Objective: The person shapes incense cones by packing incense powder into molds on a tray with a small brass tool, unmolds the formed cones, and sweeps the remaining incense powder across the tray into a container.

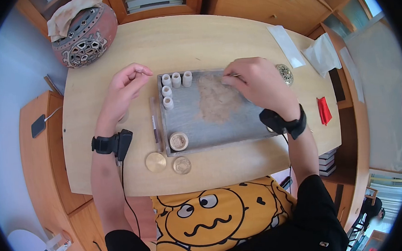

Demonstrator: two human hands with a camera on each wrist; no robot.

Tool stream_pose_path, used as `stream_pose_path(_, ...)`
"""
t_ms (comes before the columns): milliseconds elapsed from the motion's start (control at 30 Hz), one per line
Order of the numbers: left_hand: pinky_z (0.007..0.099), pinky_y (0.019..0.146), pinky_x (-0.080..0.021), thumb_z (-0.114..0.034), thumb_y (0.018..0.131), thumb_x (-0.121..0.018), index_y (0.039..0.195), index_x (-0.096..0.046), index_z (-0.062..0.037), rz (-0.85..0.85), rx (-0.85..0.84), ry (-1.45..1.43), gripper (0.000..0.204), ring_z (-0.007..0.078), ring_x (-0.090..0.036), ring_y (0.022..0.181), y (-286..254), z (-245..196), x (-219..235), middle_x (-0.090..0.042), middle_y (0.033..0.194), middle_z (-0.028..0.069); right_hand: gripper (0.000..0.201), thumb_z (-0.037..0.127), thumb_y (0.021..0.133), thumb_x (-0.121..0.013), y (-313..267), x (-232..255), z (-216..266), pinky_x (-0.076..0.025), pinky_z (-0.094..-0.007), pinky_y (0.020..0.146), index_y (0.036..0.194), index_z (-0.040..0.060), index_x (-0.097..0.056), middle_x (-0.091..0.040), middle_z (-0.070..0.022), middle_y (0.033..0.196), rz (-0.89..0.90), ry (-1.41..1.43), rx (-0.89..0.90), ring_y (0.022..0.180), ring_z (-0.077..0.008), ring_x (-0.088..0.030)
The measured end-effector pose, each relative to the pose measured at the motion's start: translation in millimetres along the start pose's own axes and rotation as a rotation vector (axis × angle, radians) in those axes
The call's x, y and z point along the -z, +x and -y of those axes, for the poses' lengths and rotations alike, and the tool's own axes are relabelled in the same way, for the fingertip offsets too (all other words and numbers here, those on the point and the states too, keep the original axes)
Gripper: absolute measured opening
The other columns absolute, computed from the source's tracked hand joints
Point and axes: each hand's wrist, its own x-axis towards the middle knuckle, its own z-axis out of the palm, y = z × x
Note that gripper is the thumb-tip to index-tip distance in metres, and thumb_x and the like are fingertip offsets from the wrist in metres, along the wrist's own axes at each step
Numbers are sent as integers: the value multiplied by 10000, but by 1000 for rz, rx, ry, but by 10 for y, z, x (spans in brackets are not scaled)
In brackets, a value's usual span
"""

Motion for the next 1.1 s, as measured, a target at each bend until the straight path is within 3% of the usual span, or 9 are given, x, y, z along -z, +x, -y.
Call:
stream_pose_path(33,193,508,-220,-116,1003,-565,1068,-634,-45,-15,-4,7,118,-4,-299,569,-2,-5,-10,-416,718,-93,129,149,880,-682,15,-48,15,-529,-420,722,893,24,-712,-705,-136,832,28,-13,-10,783,-343,-667)
stream_pose_path(333,194,519,-222,-116,1004,-564,1080,-635,-39,-22,-5,22,129,-2,-301,577,1,14,10,-399,717,-92,108,120,865,-634,96,-242,30,-546,-429,678,820,33,-679,-680,-133,798,-72,-16,72,753,-352,-669)
stream_pose_path(467,193,519,-227,-117,1006,-560,1085,-634,-38,-18,6,-9,134,-1,-300,576,-8,36,12,-405,724,-90,104,115,869,-630,-59,44,61,-545,-423,673,826,37,-683,-681,-119,805,-53,-72,-2,749,-344,-667)
stream_pose_path(533,191,520,-232,-116,1008,-557,1087,-634,-37,-28,-16,37,136,-3,-297,577,-4,16,-4,-404,726,-90,101,110,873,-626,-137,182,84,-541,-424,671,830,38,-684,-679,-112,803,-159,-175,-58,742,-337,-662)
stream_pose_path(633,192,552,-232,-168,1004,-581,1058,-654,-86,8,0,4,122,-10,-326,636,-5,19,30,-459,761,-104,106,110,881,-621,-217,299,71,-531,-421,653,829,43,-684,-677,-106,797,-125,-233,-92,720,-333,-653)
stream_pose_path(867,192,553,-231,-177,1002,-585,1055,-657,-88,10,-15,8,126,-11,-326,640,-9,6,30,-459,763,-107,121,100,873,-611,-244,206,89,-527,-431,630,807,16,-667,-653,-150,715,-56,-376,-173,700,-339,-663)
stream_pose_path(1100,192,544,-226,-181,997,-590,1053,-656,-88,1,-21,16,127,-12,-320,642,-17,5,29,-458,762,-111,104,64,840,-610,-179,114,100,-533,-443,615,769,-7,-632,-633,-176,669,29,-462,-137,662,-366,-658)
